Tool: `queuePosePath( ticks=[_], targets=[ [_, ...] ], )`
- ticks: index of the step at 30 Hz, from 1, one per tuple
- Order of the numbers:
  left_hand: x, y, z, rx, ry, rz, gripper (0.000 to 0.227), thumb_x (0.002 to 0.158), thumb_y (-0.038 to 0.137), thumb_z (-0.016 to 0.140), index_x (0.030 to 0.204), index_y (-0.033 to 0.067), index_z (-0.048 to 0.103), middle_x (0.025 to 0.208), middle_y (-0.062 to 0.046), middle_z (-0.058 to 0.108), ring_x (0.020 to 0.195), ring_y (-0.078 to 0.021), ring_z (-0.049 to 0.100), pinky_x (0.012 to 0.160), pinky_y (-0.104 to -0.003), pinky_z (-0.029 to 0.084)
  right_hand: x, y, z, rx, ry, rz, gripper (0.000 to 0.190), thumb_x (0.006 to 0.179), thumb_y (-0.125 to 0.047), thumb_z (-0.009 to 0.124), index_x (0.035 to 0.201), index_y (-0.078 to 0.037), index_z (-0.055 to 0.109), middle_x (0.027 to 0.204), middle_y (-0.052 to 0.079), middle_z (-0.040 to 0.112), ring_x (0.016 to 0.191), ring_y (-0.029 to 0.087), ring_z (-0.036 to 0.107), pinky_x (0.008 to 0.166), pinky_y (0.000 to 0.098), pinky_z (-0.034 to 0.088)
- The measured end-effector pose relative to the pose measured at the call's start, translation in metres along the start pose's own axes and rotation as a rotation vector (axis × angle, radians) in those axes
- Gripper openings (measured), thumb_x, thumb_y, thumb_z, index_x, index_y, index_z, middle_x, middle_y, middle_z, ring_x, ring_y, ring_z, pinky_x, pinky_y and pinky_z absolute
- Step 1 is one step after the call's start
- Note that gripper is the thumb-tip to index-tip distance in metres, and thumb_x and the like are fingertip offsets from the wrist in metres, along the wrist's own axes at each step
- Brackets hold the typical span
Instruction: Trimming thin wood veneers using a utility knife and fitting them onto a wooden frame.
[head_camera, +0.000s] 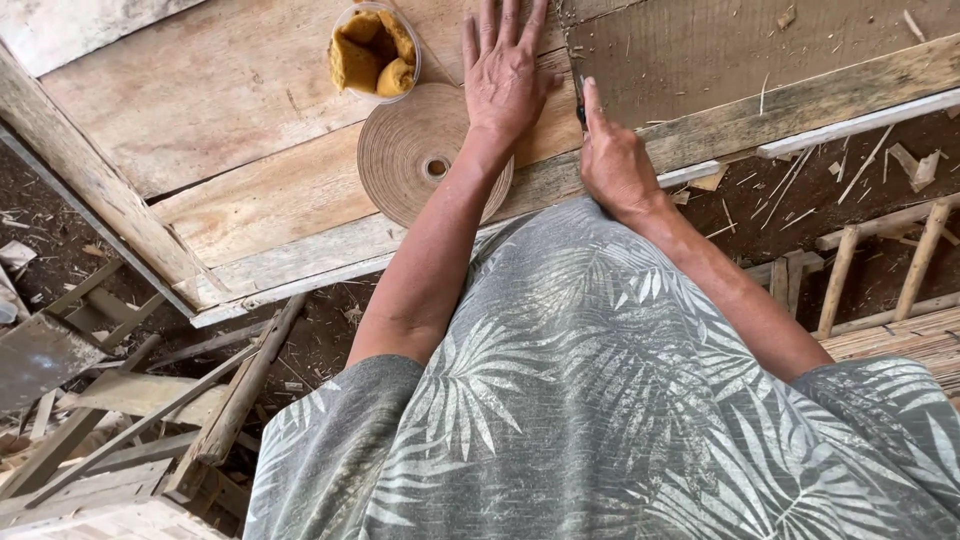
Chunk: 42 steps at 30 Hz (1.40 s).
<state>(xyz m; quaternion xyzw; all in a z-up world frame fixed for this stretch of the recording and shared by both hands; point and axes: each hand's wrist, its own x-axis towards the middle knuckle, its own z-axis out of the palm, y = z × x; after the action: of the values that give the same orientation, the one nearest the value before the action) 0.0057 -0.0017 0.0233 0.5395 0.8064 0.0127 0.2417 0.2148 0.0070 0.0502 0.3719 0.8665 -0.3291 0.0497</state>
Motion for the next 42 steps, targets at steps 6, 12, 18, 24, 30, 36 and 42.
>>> queuePosePath(
  ticks=[6,12,18,24,30,36,42],
  targets=[
    [0.001,0.001,-0.002,-0.013,-0.013,0.001,0.094,0.091,0.059,0.088,0.160,0.0262,0.033,0.166,-0.010,0.035,0.154,-0.0373,0.022,0.126,-0.055,0.013,-0.017,0.015,0.016,0.065,0.006,0.008,0.073,0.105,0.004,0.057,0.167,0.002,0.019,0.065,0.000,0.047,0.052,0.014,0.046,0.046,0.0286,0.047],
    [-0.005,-0.001,-0.010,0.018,-0.023,0.015,0.103,0.100,0.055,0.091,0.168,0.0291,0.018,0.174,-0.007,0.011,0.160,-0.0319,0.006,0.132,-0.053,0.011,-0.030,0.009,-0.013,0.132,-0.086,0.014,0.061,0.104,0.005,0.052,0.162,0.006,0.029,0.068,0.010,0.061,0.044,0.017,0.054,0.033,0.0268,0.047],
    [0.004,-0.006,0.014,0.053,0.011,-0.017,0.129,0.090,0.075,0.096,0.168,0.0193,0.009,0.176,-0.001,0.012,0.162,-0.0262,0.008,0.133,-0.049,0.012,0.028,0.010,-0.037,0.117,0.355,-0.197,0.015,0.100,0.009,0.060,0.115,0.010,0.062,0.091,0.020,0.063,0.078,0.034,0.061,0.066,0.0443,0.050],
    [0.004,-0.003,0.013,0.046,-0.011,-0.038,0.131,0.089,0.073,0.096,0.168,0.0152,0.008,0.176,-0.005,0.012,0.162,-0.0256,0.007,0.133,-0.047,0.006,0.123,0.024,-0.054,0.028,0.398,-0.279,0.027,0.104,0.015,0.049,0.131,0.010,0.052,0.126,0.027,0.063,0.081,0.026,0.069,0.062,0.0318,0.061],
    [0.004,0.000,0.008,0.037,-0.017,-0.045,0.126,0.088,0.069,0.093,0.168,0.0156,0.012,0.175,-0.005,0.016,0.162,-0.0261,0.009,0.132,-0.047,0.005,0.140,0.092,-0.075,-0.034,0.315,-0.250,0.028,0.103,0.013,0.064,0.129,0.011,0.054,0.138,0.032,0.061,0.131,0.048,0.056,0.111,0.0514,0.051],
    [0.005,0.003,-0.004,-0.081,-0.002,-0.055,0.119,0.082,0.054,0.098,0.166,0.0160,0.022,0.174,-0.005,0.028,0.163,-0.0281,0.020,0.135,-0.049,0.014,0.147,0.107,-0.071,0.061,0.386,-0.319,0.024,0.117,-0.006,0.050,0.126,0.017,0.052,0.127,0.035,0.059,0.120,0.048,0.063,0.101,0.0477,0.063],
    [0.010,0.005,-0.006,-0.067,-0.150,-0.113,0.111,0.088,0.058,0.094,0.166,0.0192,0.026,0.174,-0.004,0.026,0.163,-0.0287,0.019,0.135,-0.050,0.013,0.159,0.107,-0.090,0.573,0.323,-0.141,0.021,0.120,-0.002,0.054,0.134,0.006,0.040,0.122,0.035,0.061,0.115,0.046,0.067,0.107,0.0515,0.053]
  ],
)
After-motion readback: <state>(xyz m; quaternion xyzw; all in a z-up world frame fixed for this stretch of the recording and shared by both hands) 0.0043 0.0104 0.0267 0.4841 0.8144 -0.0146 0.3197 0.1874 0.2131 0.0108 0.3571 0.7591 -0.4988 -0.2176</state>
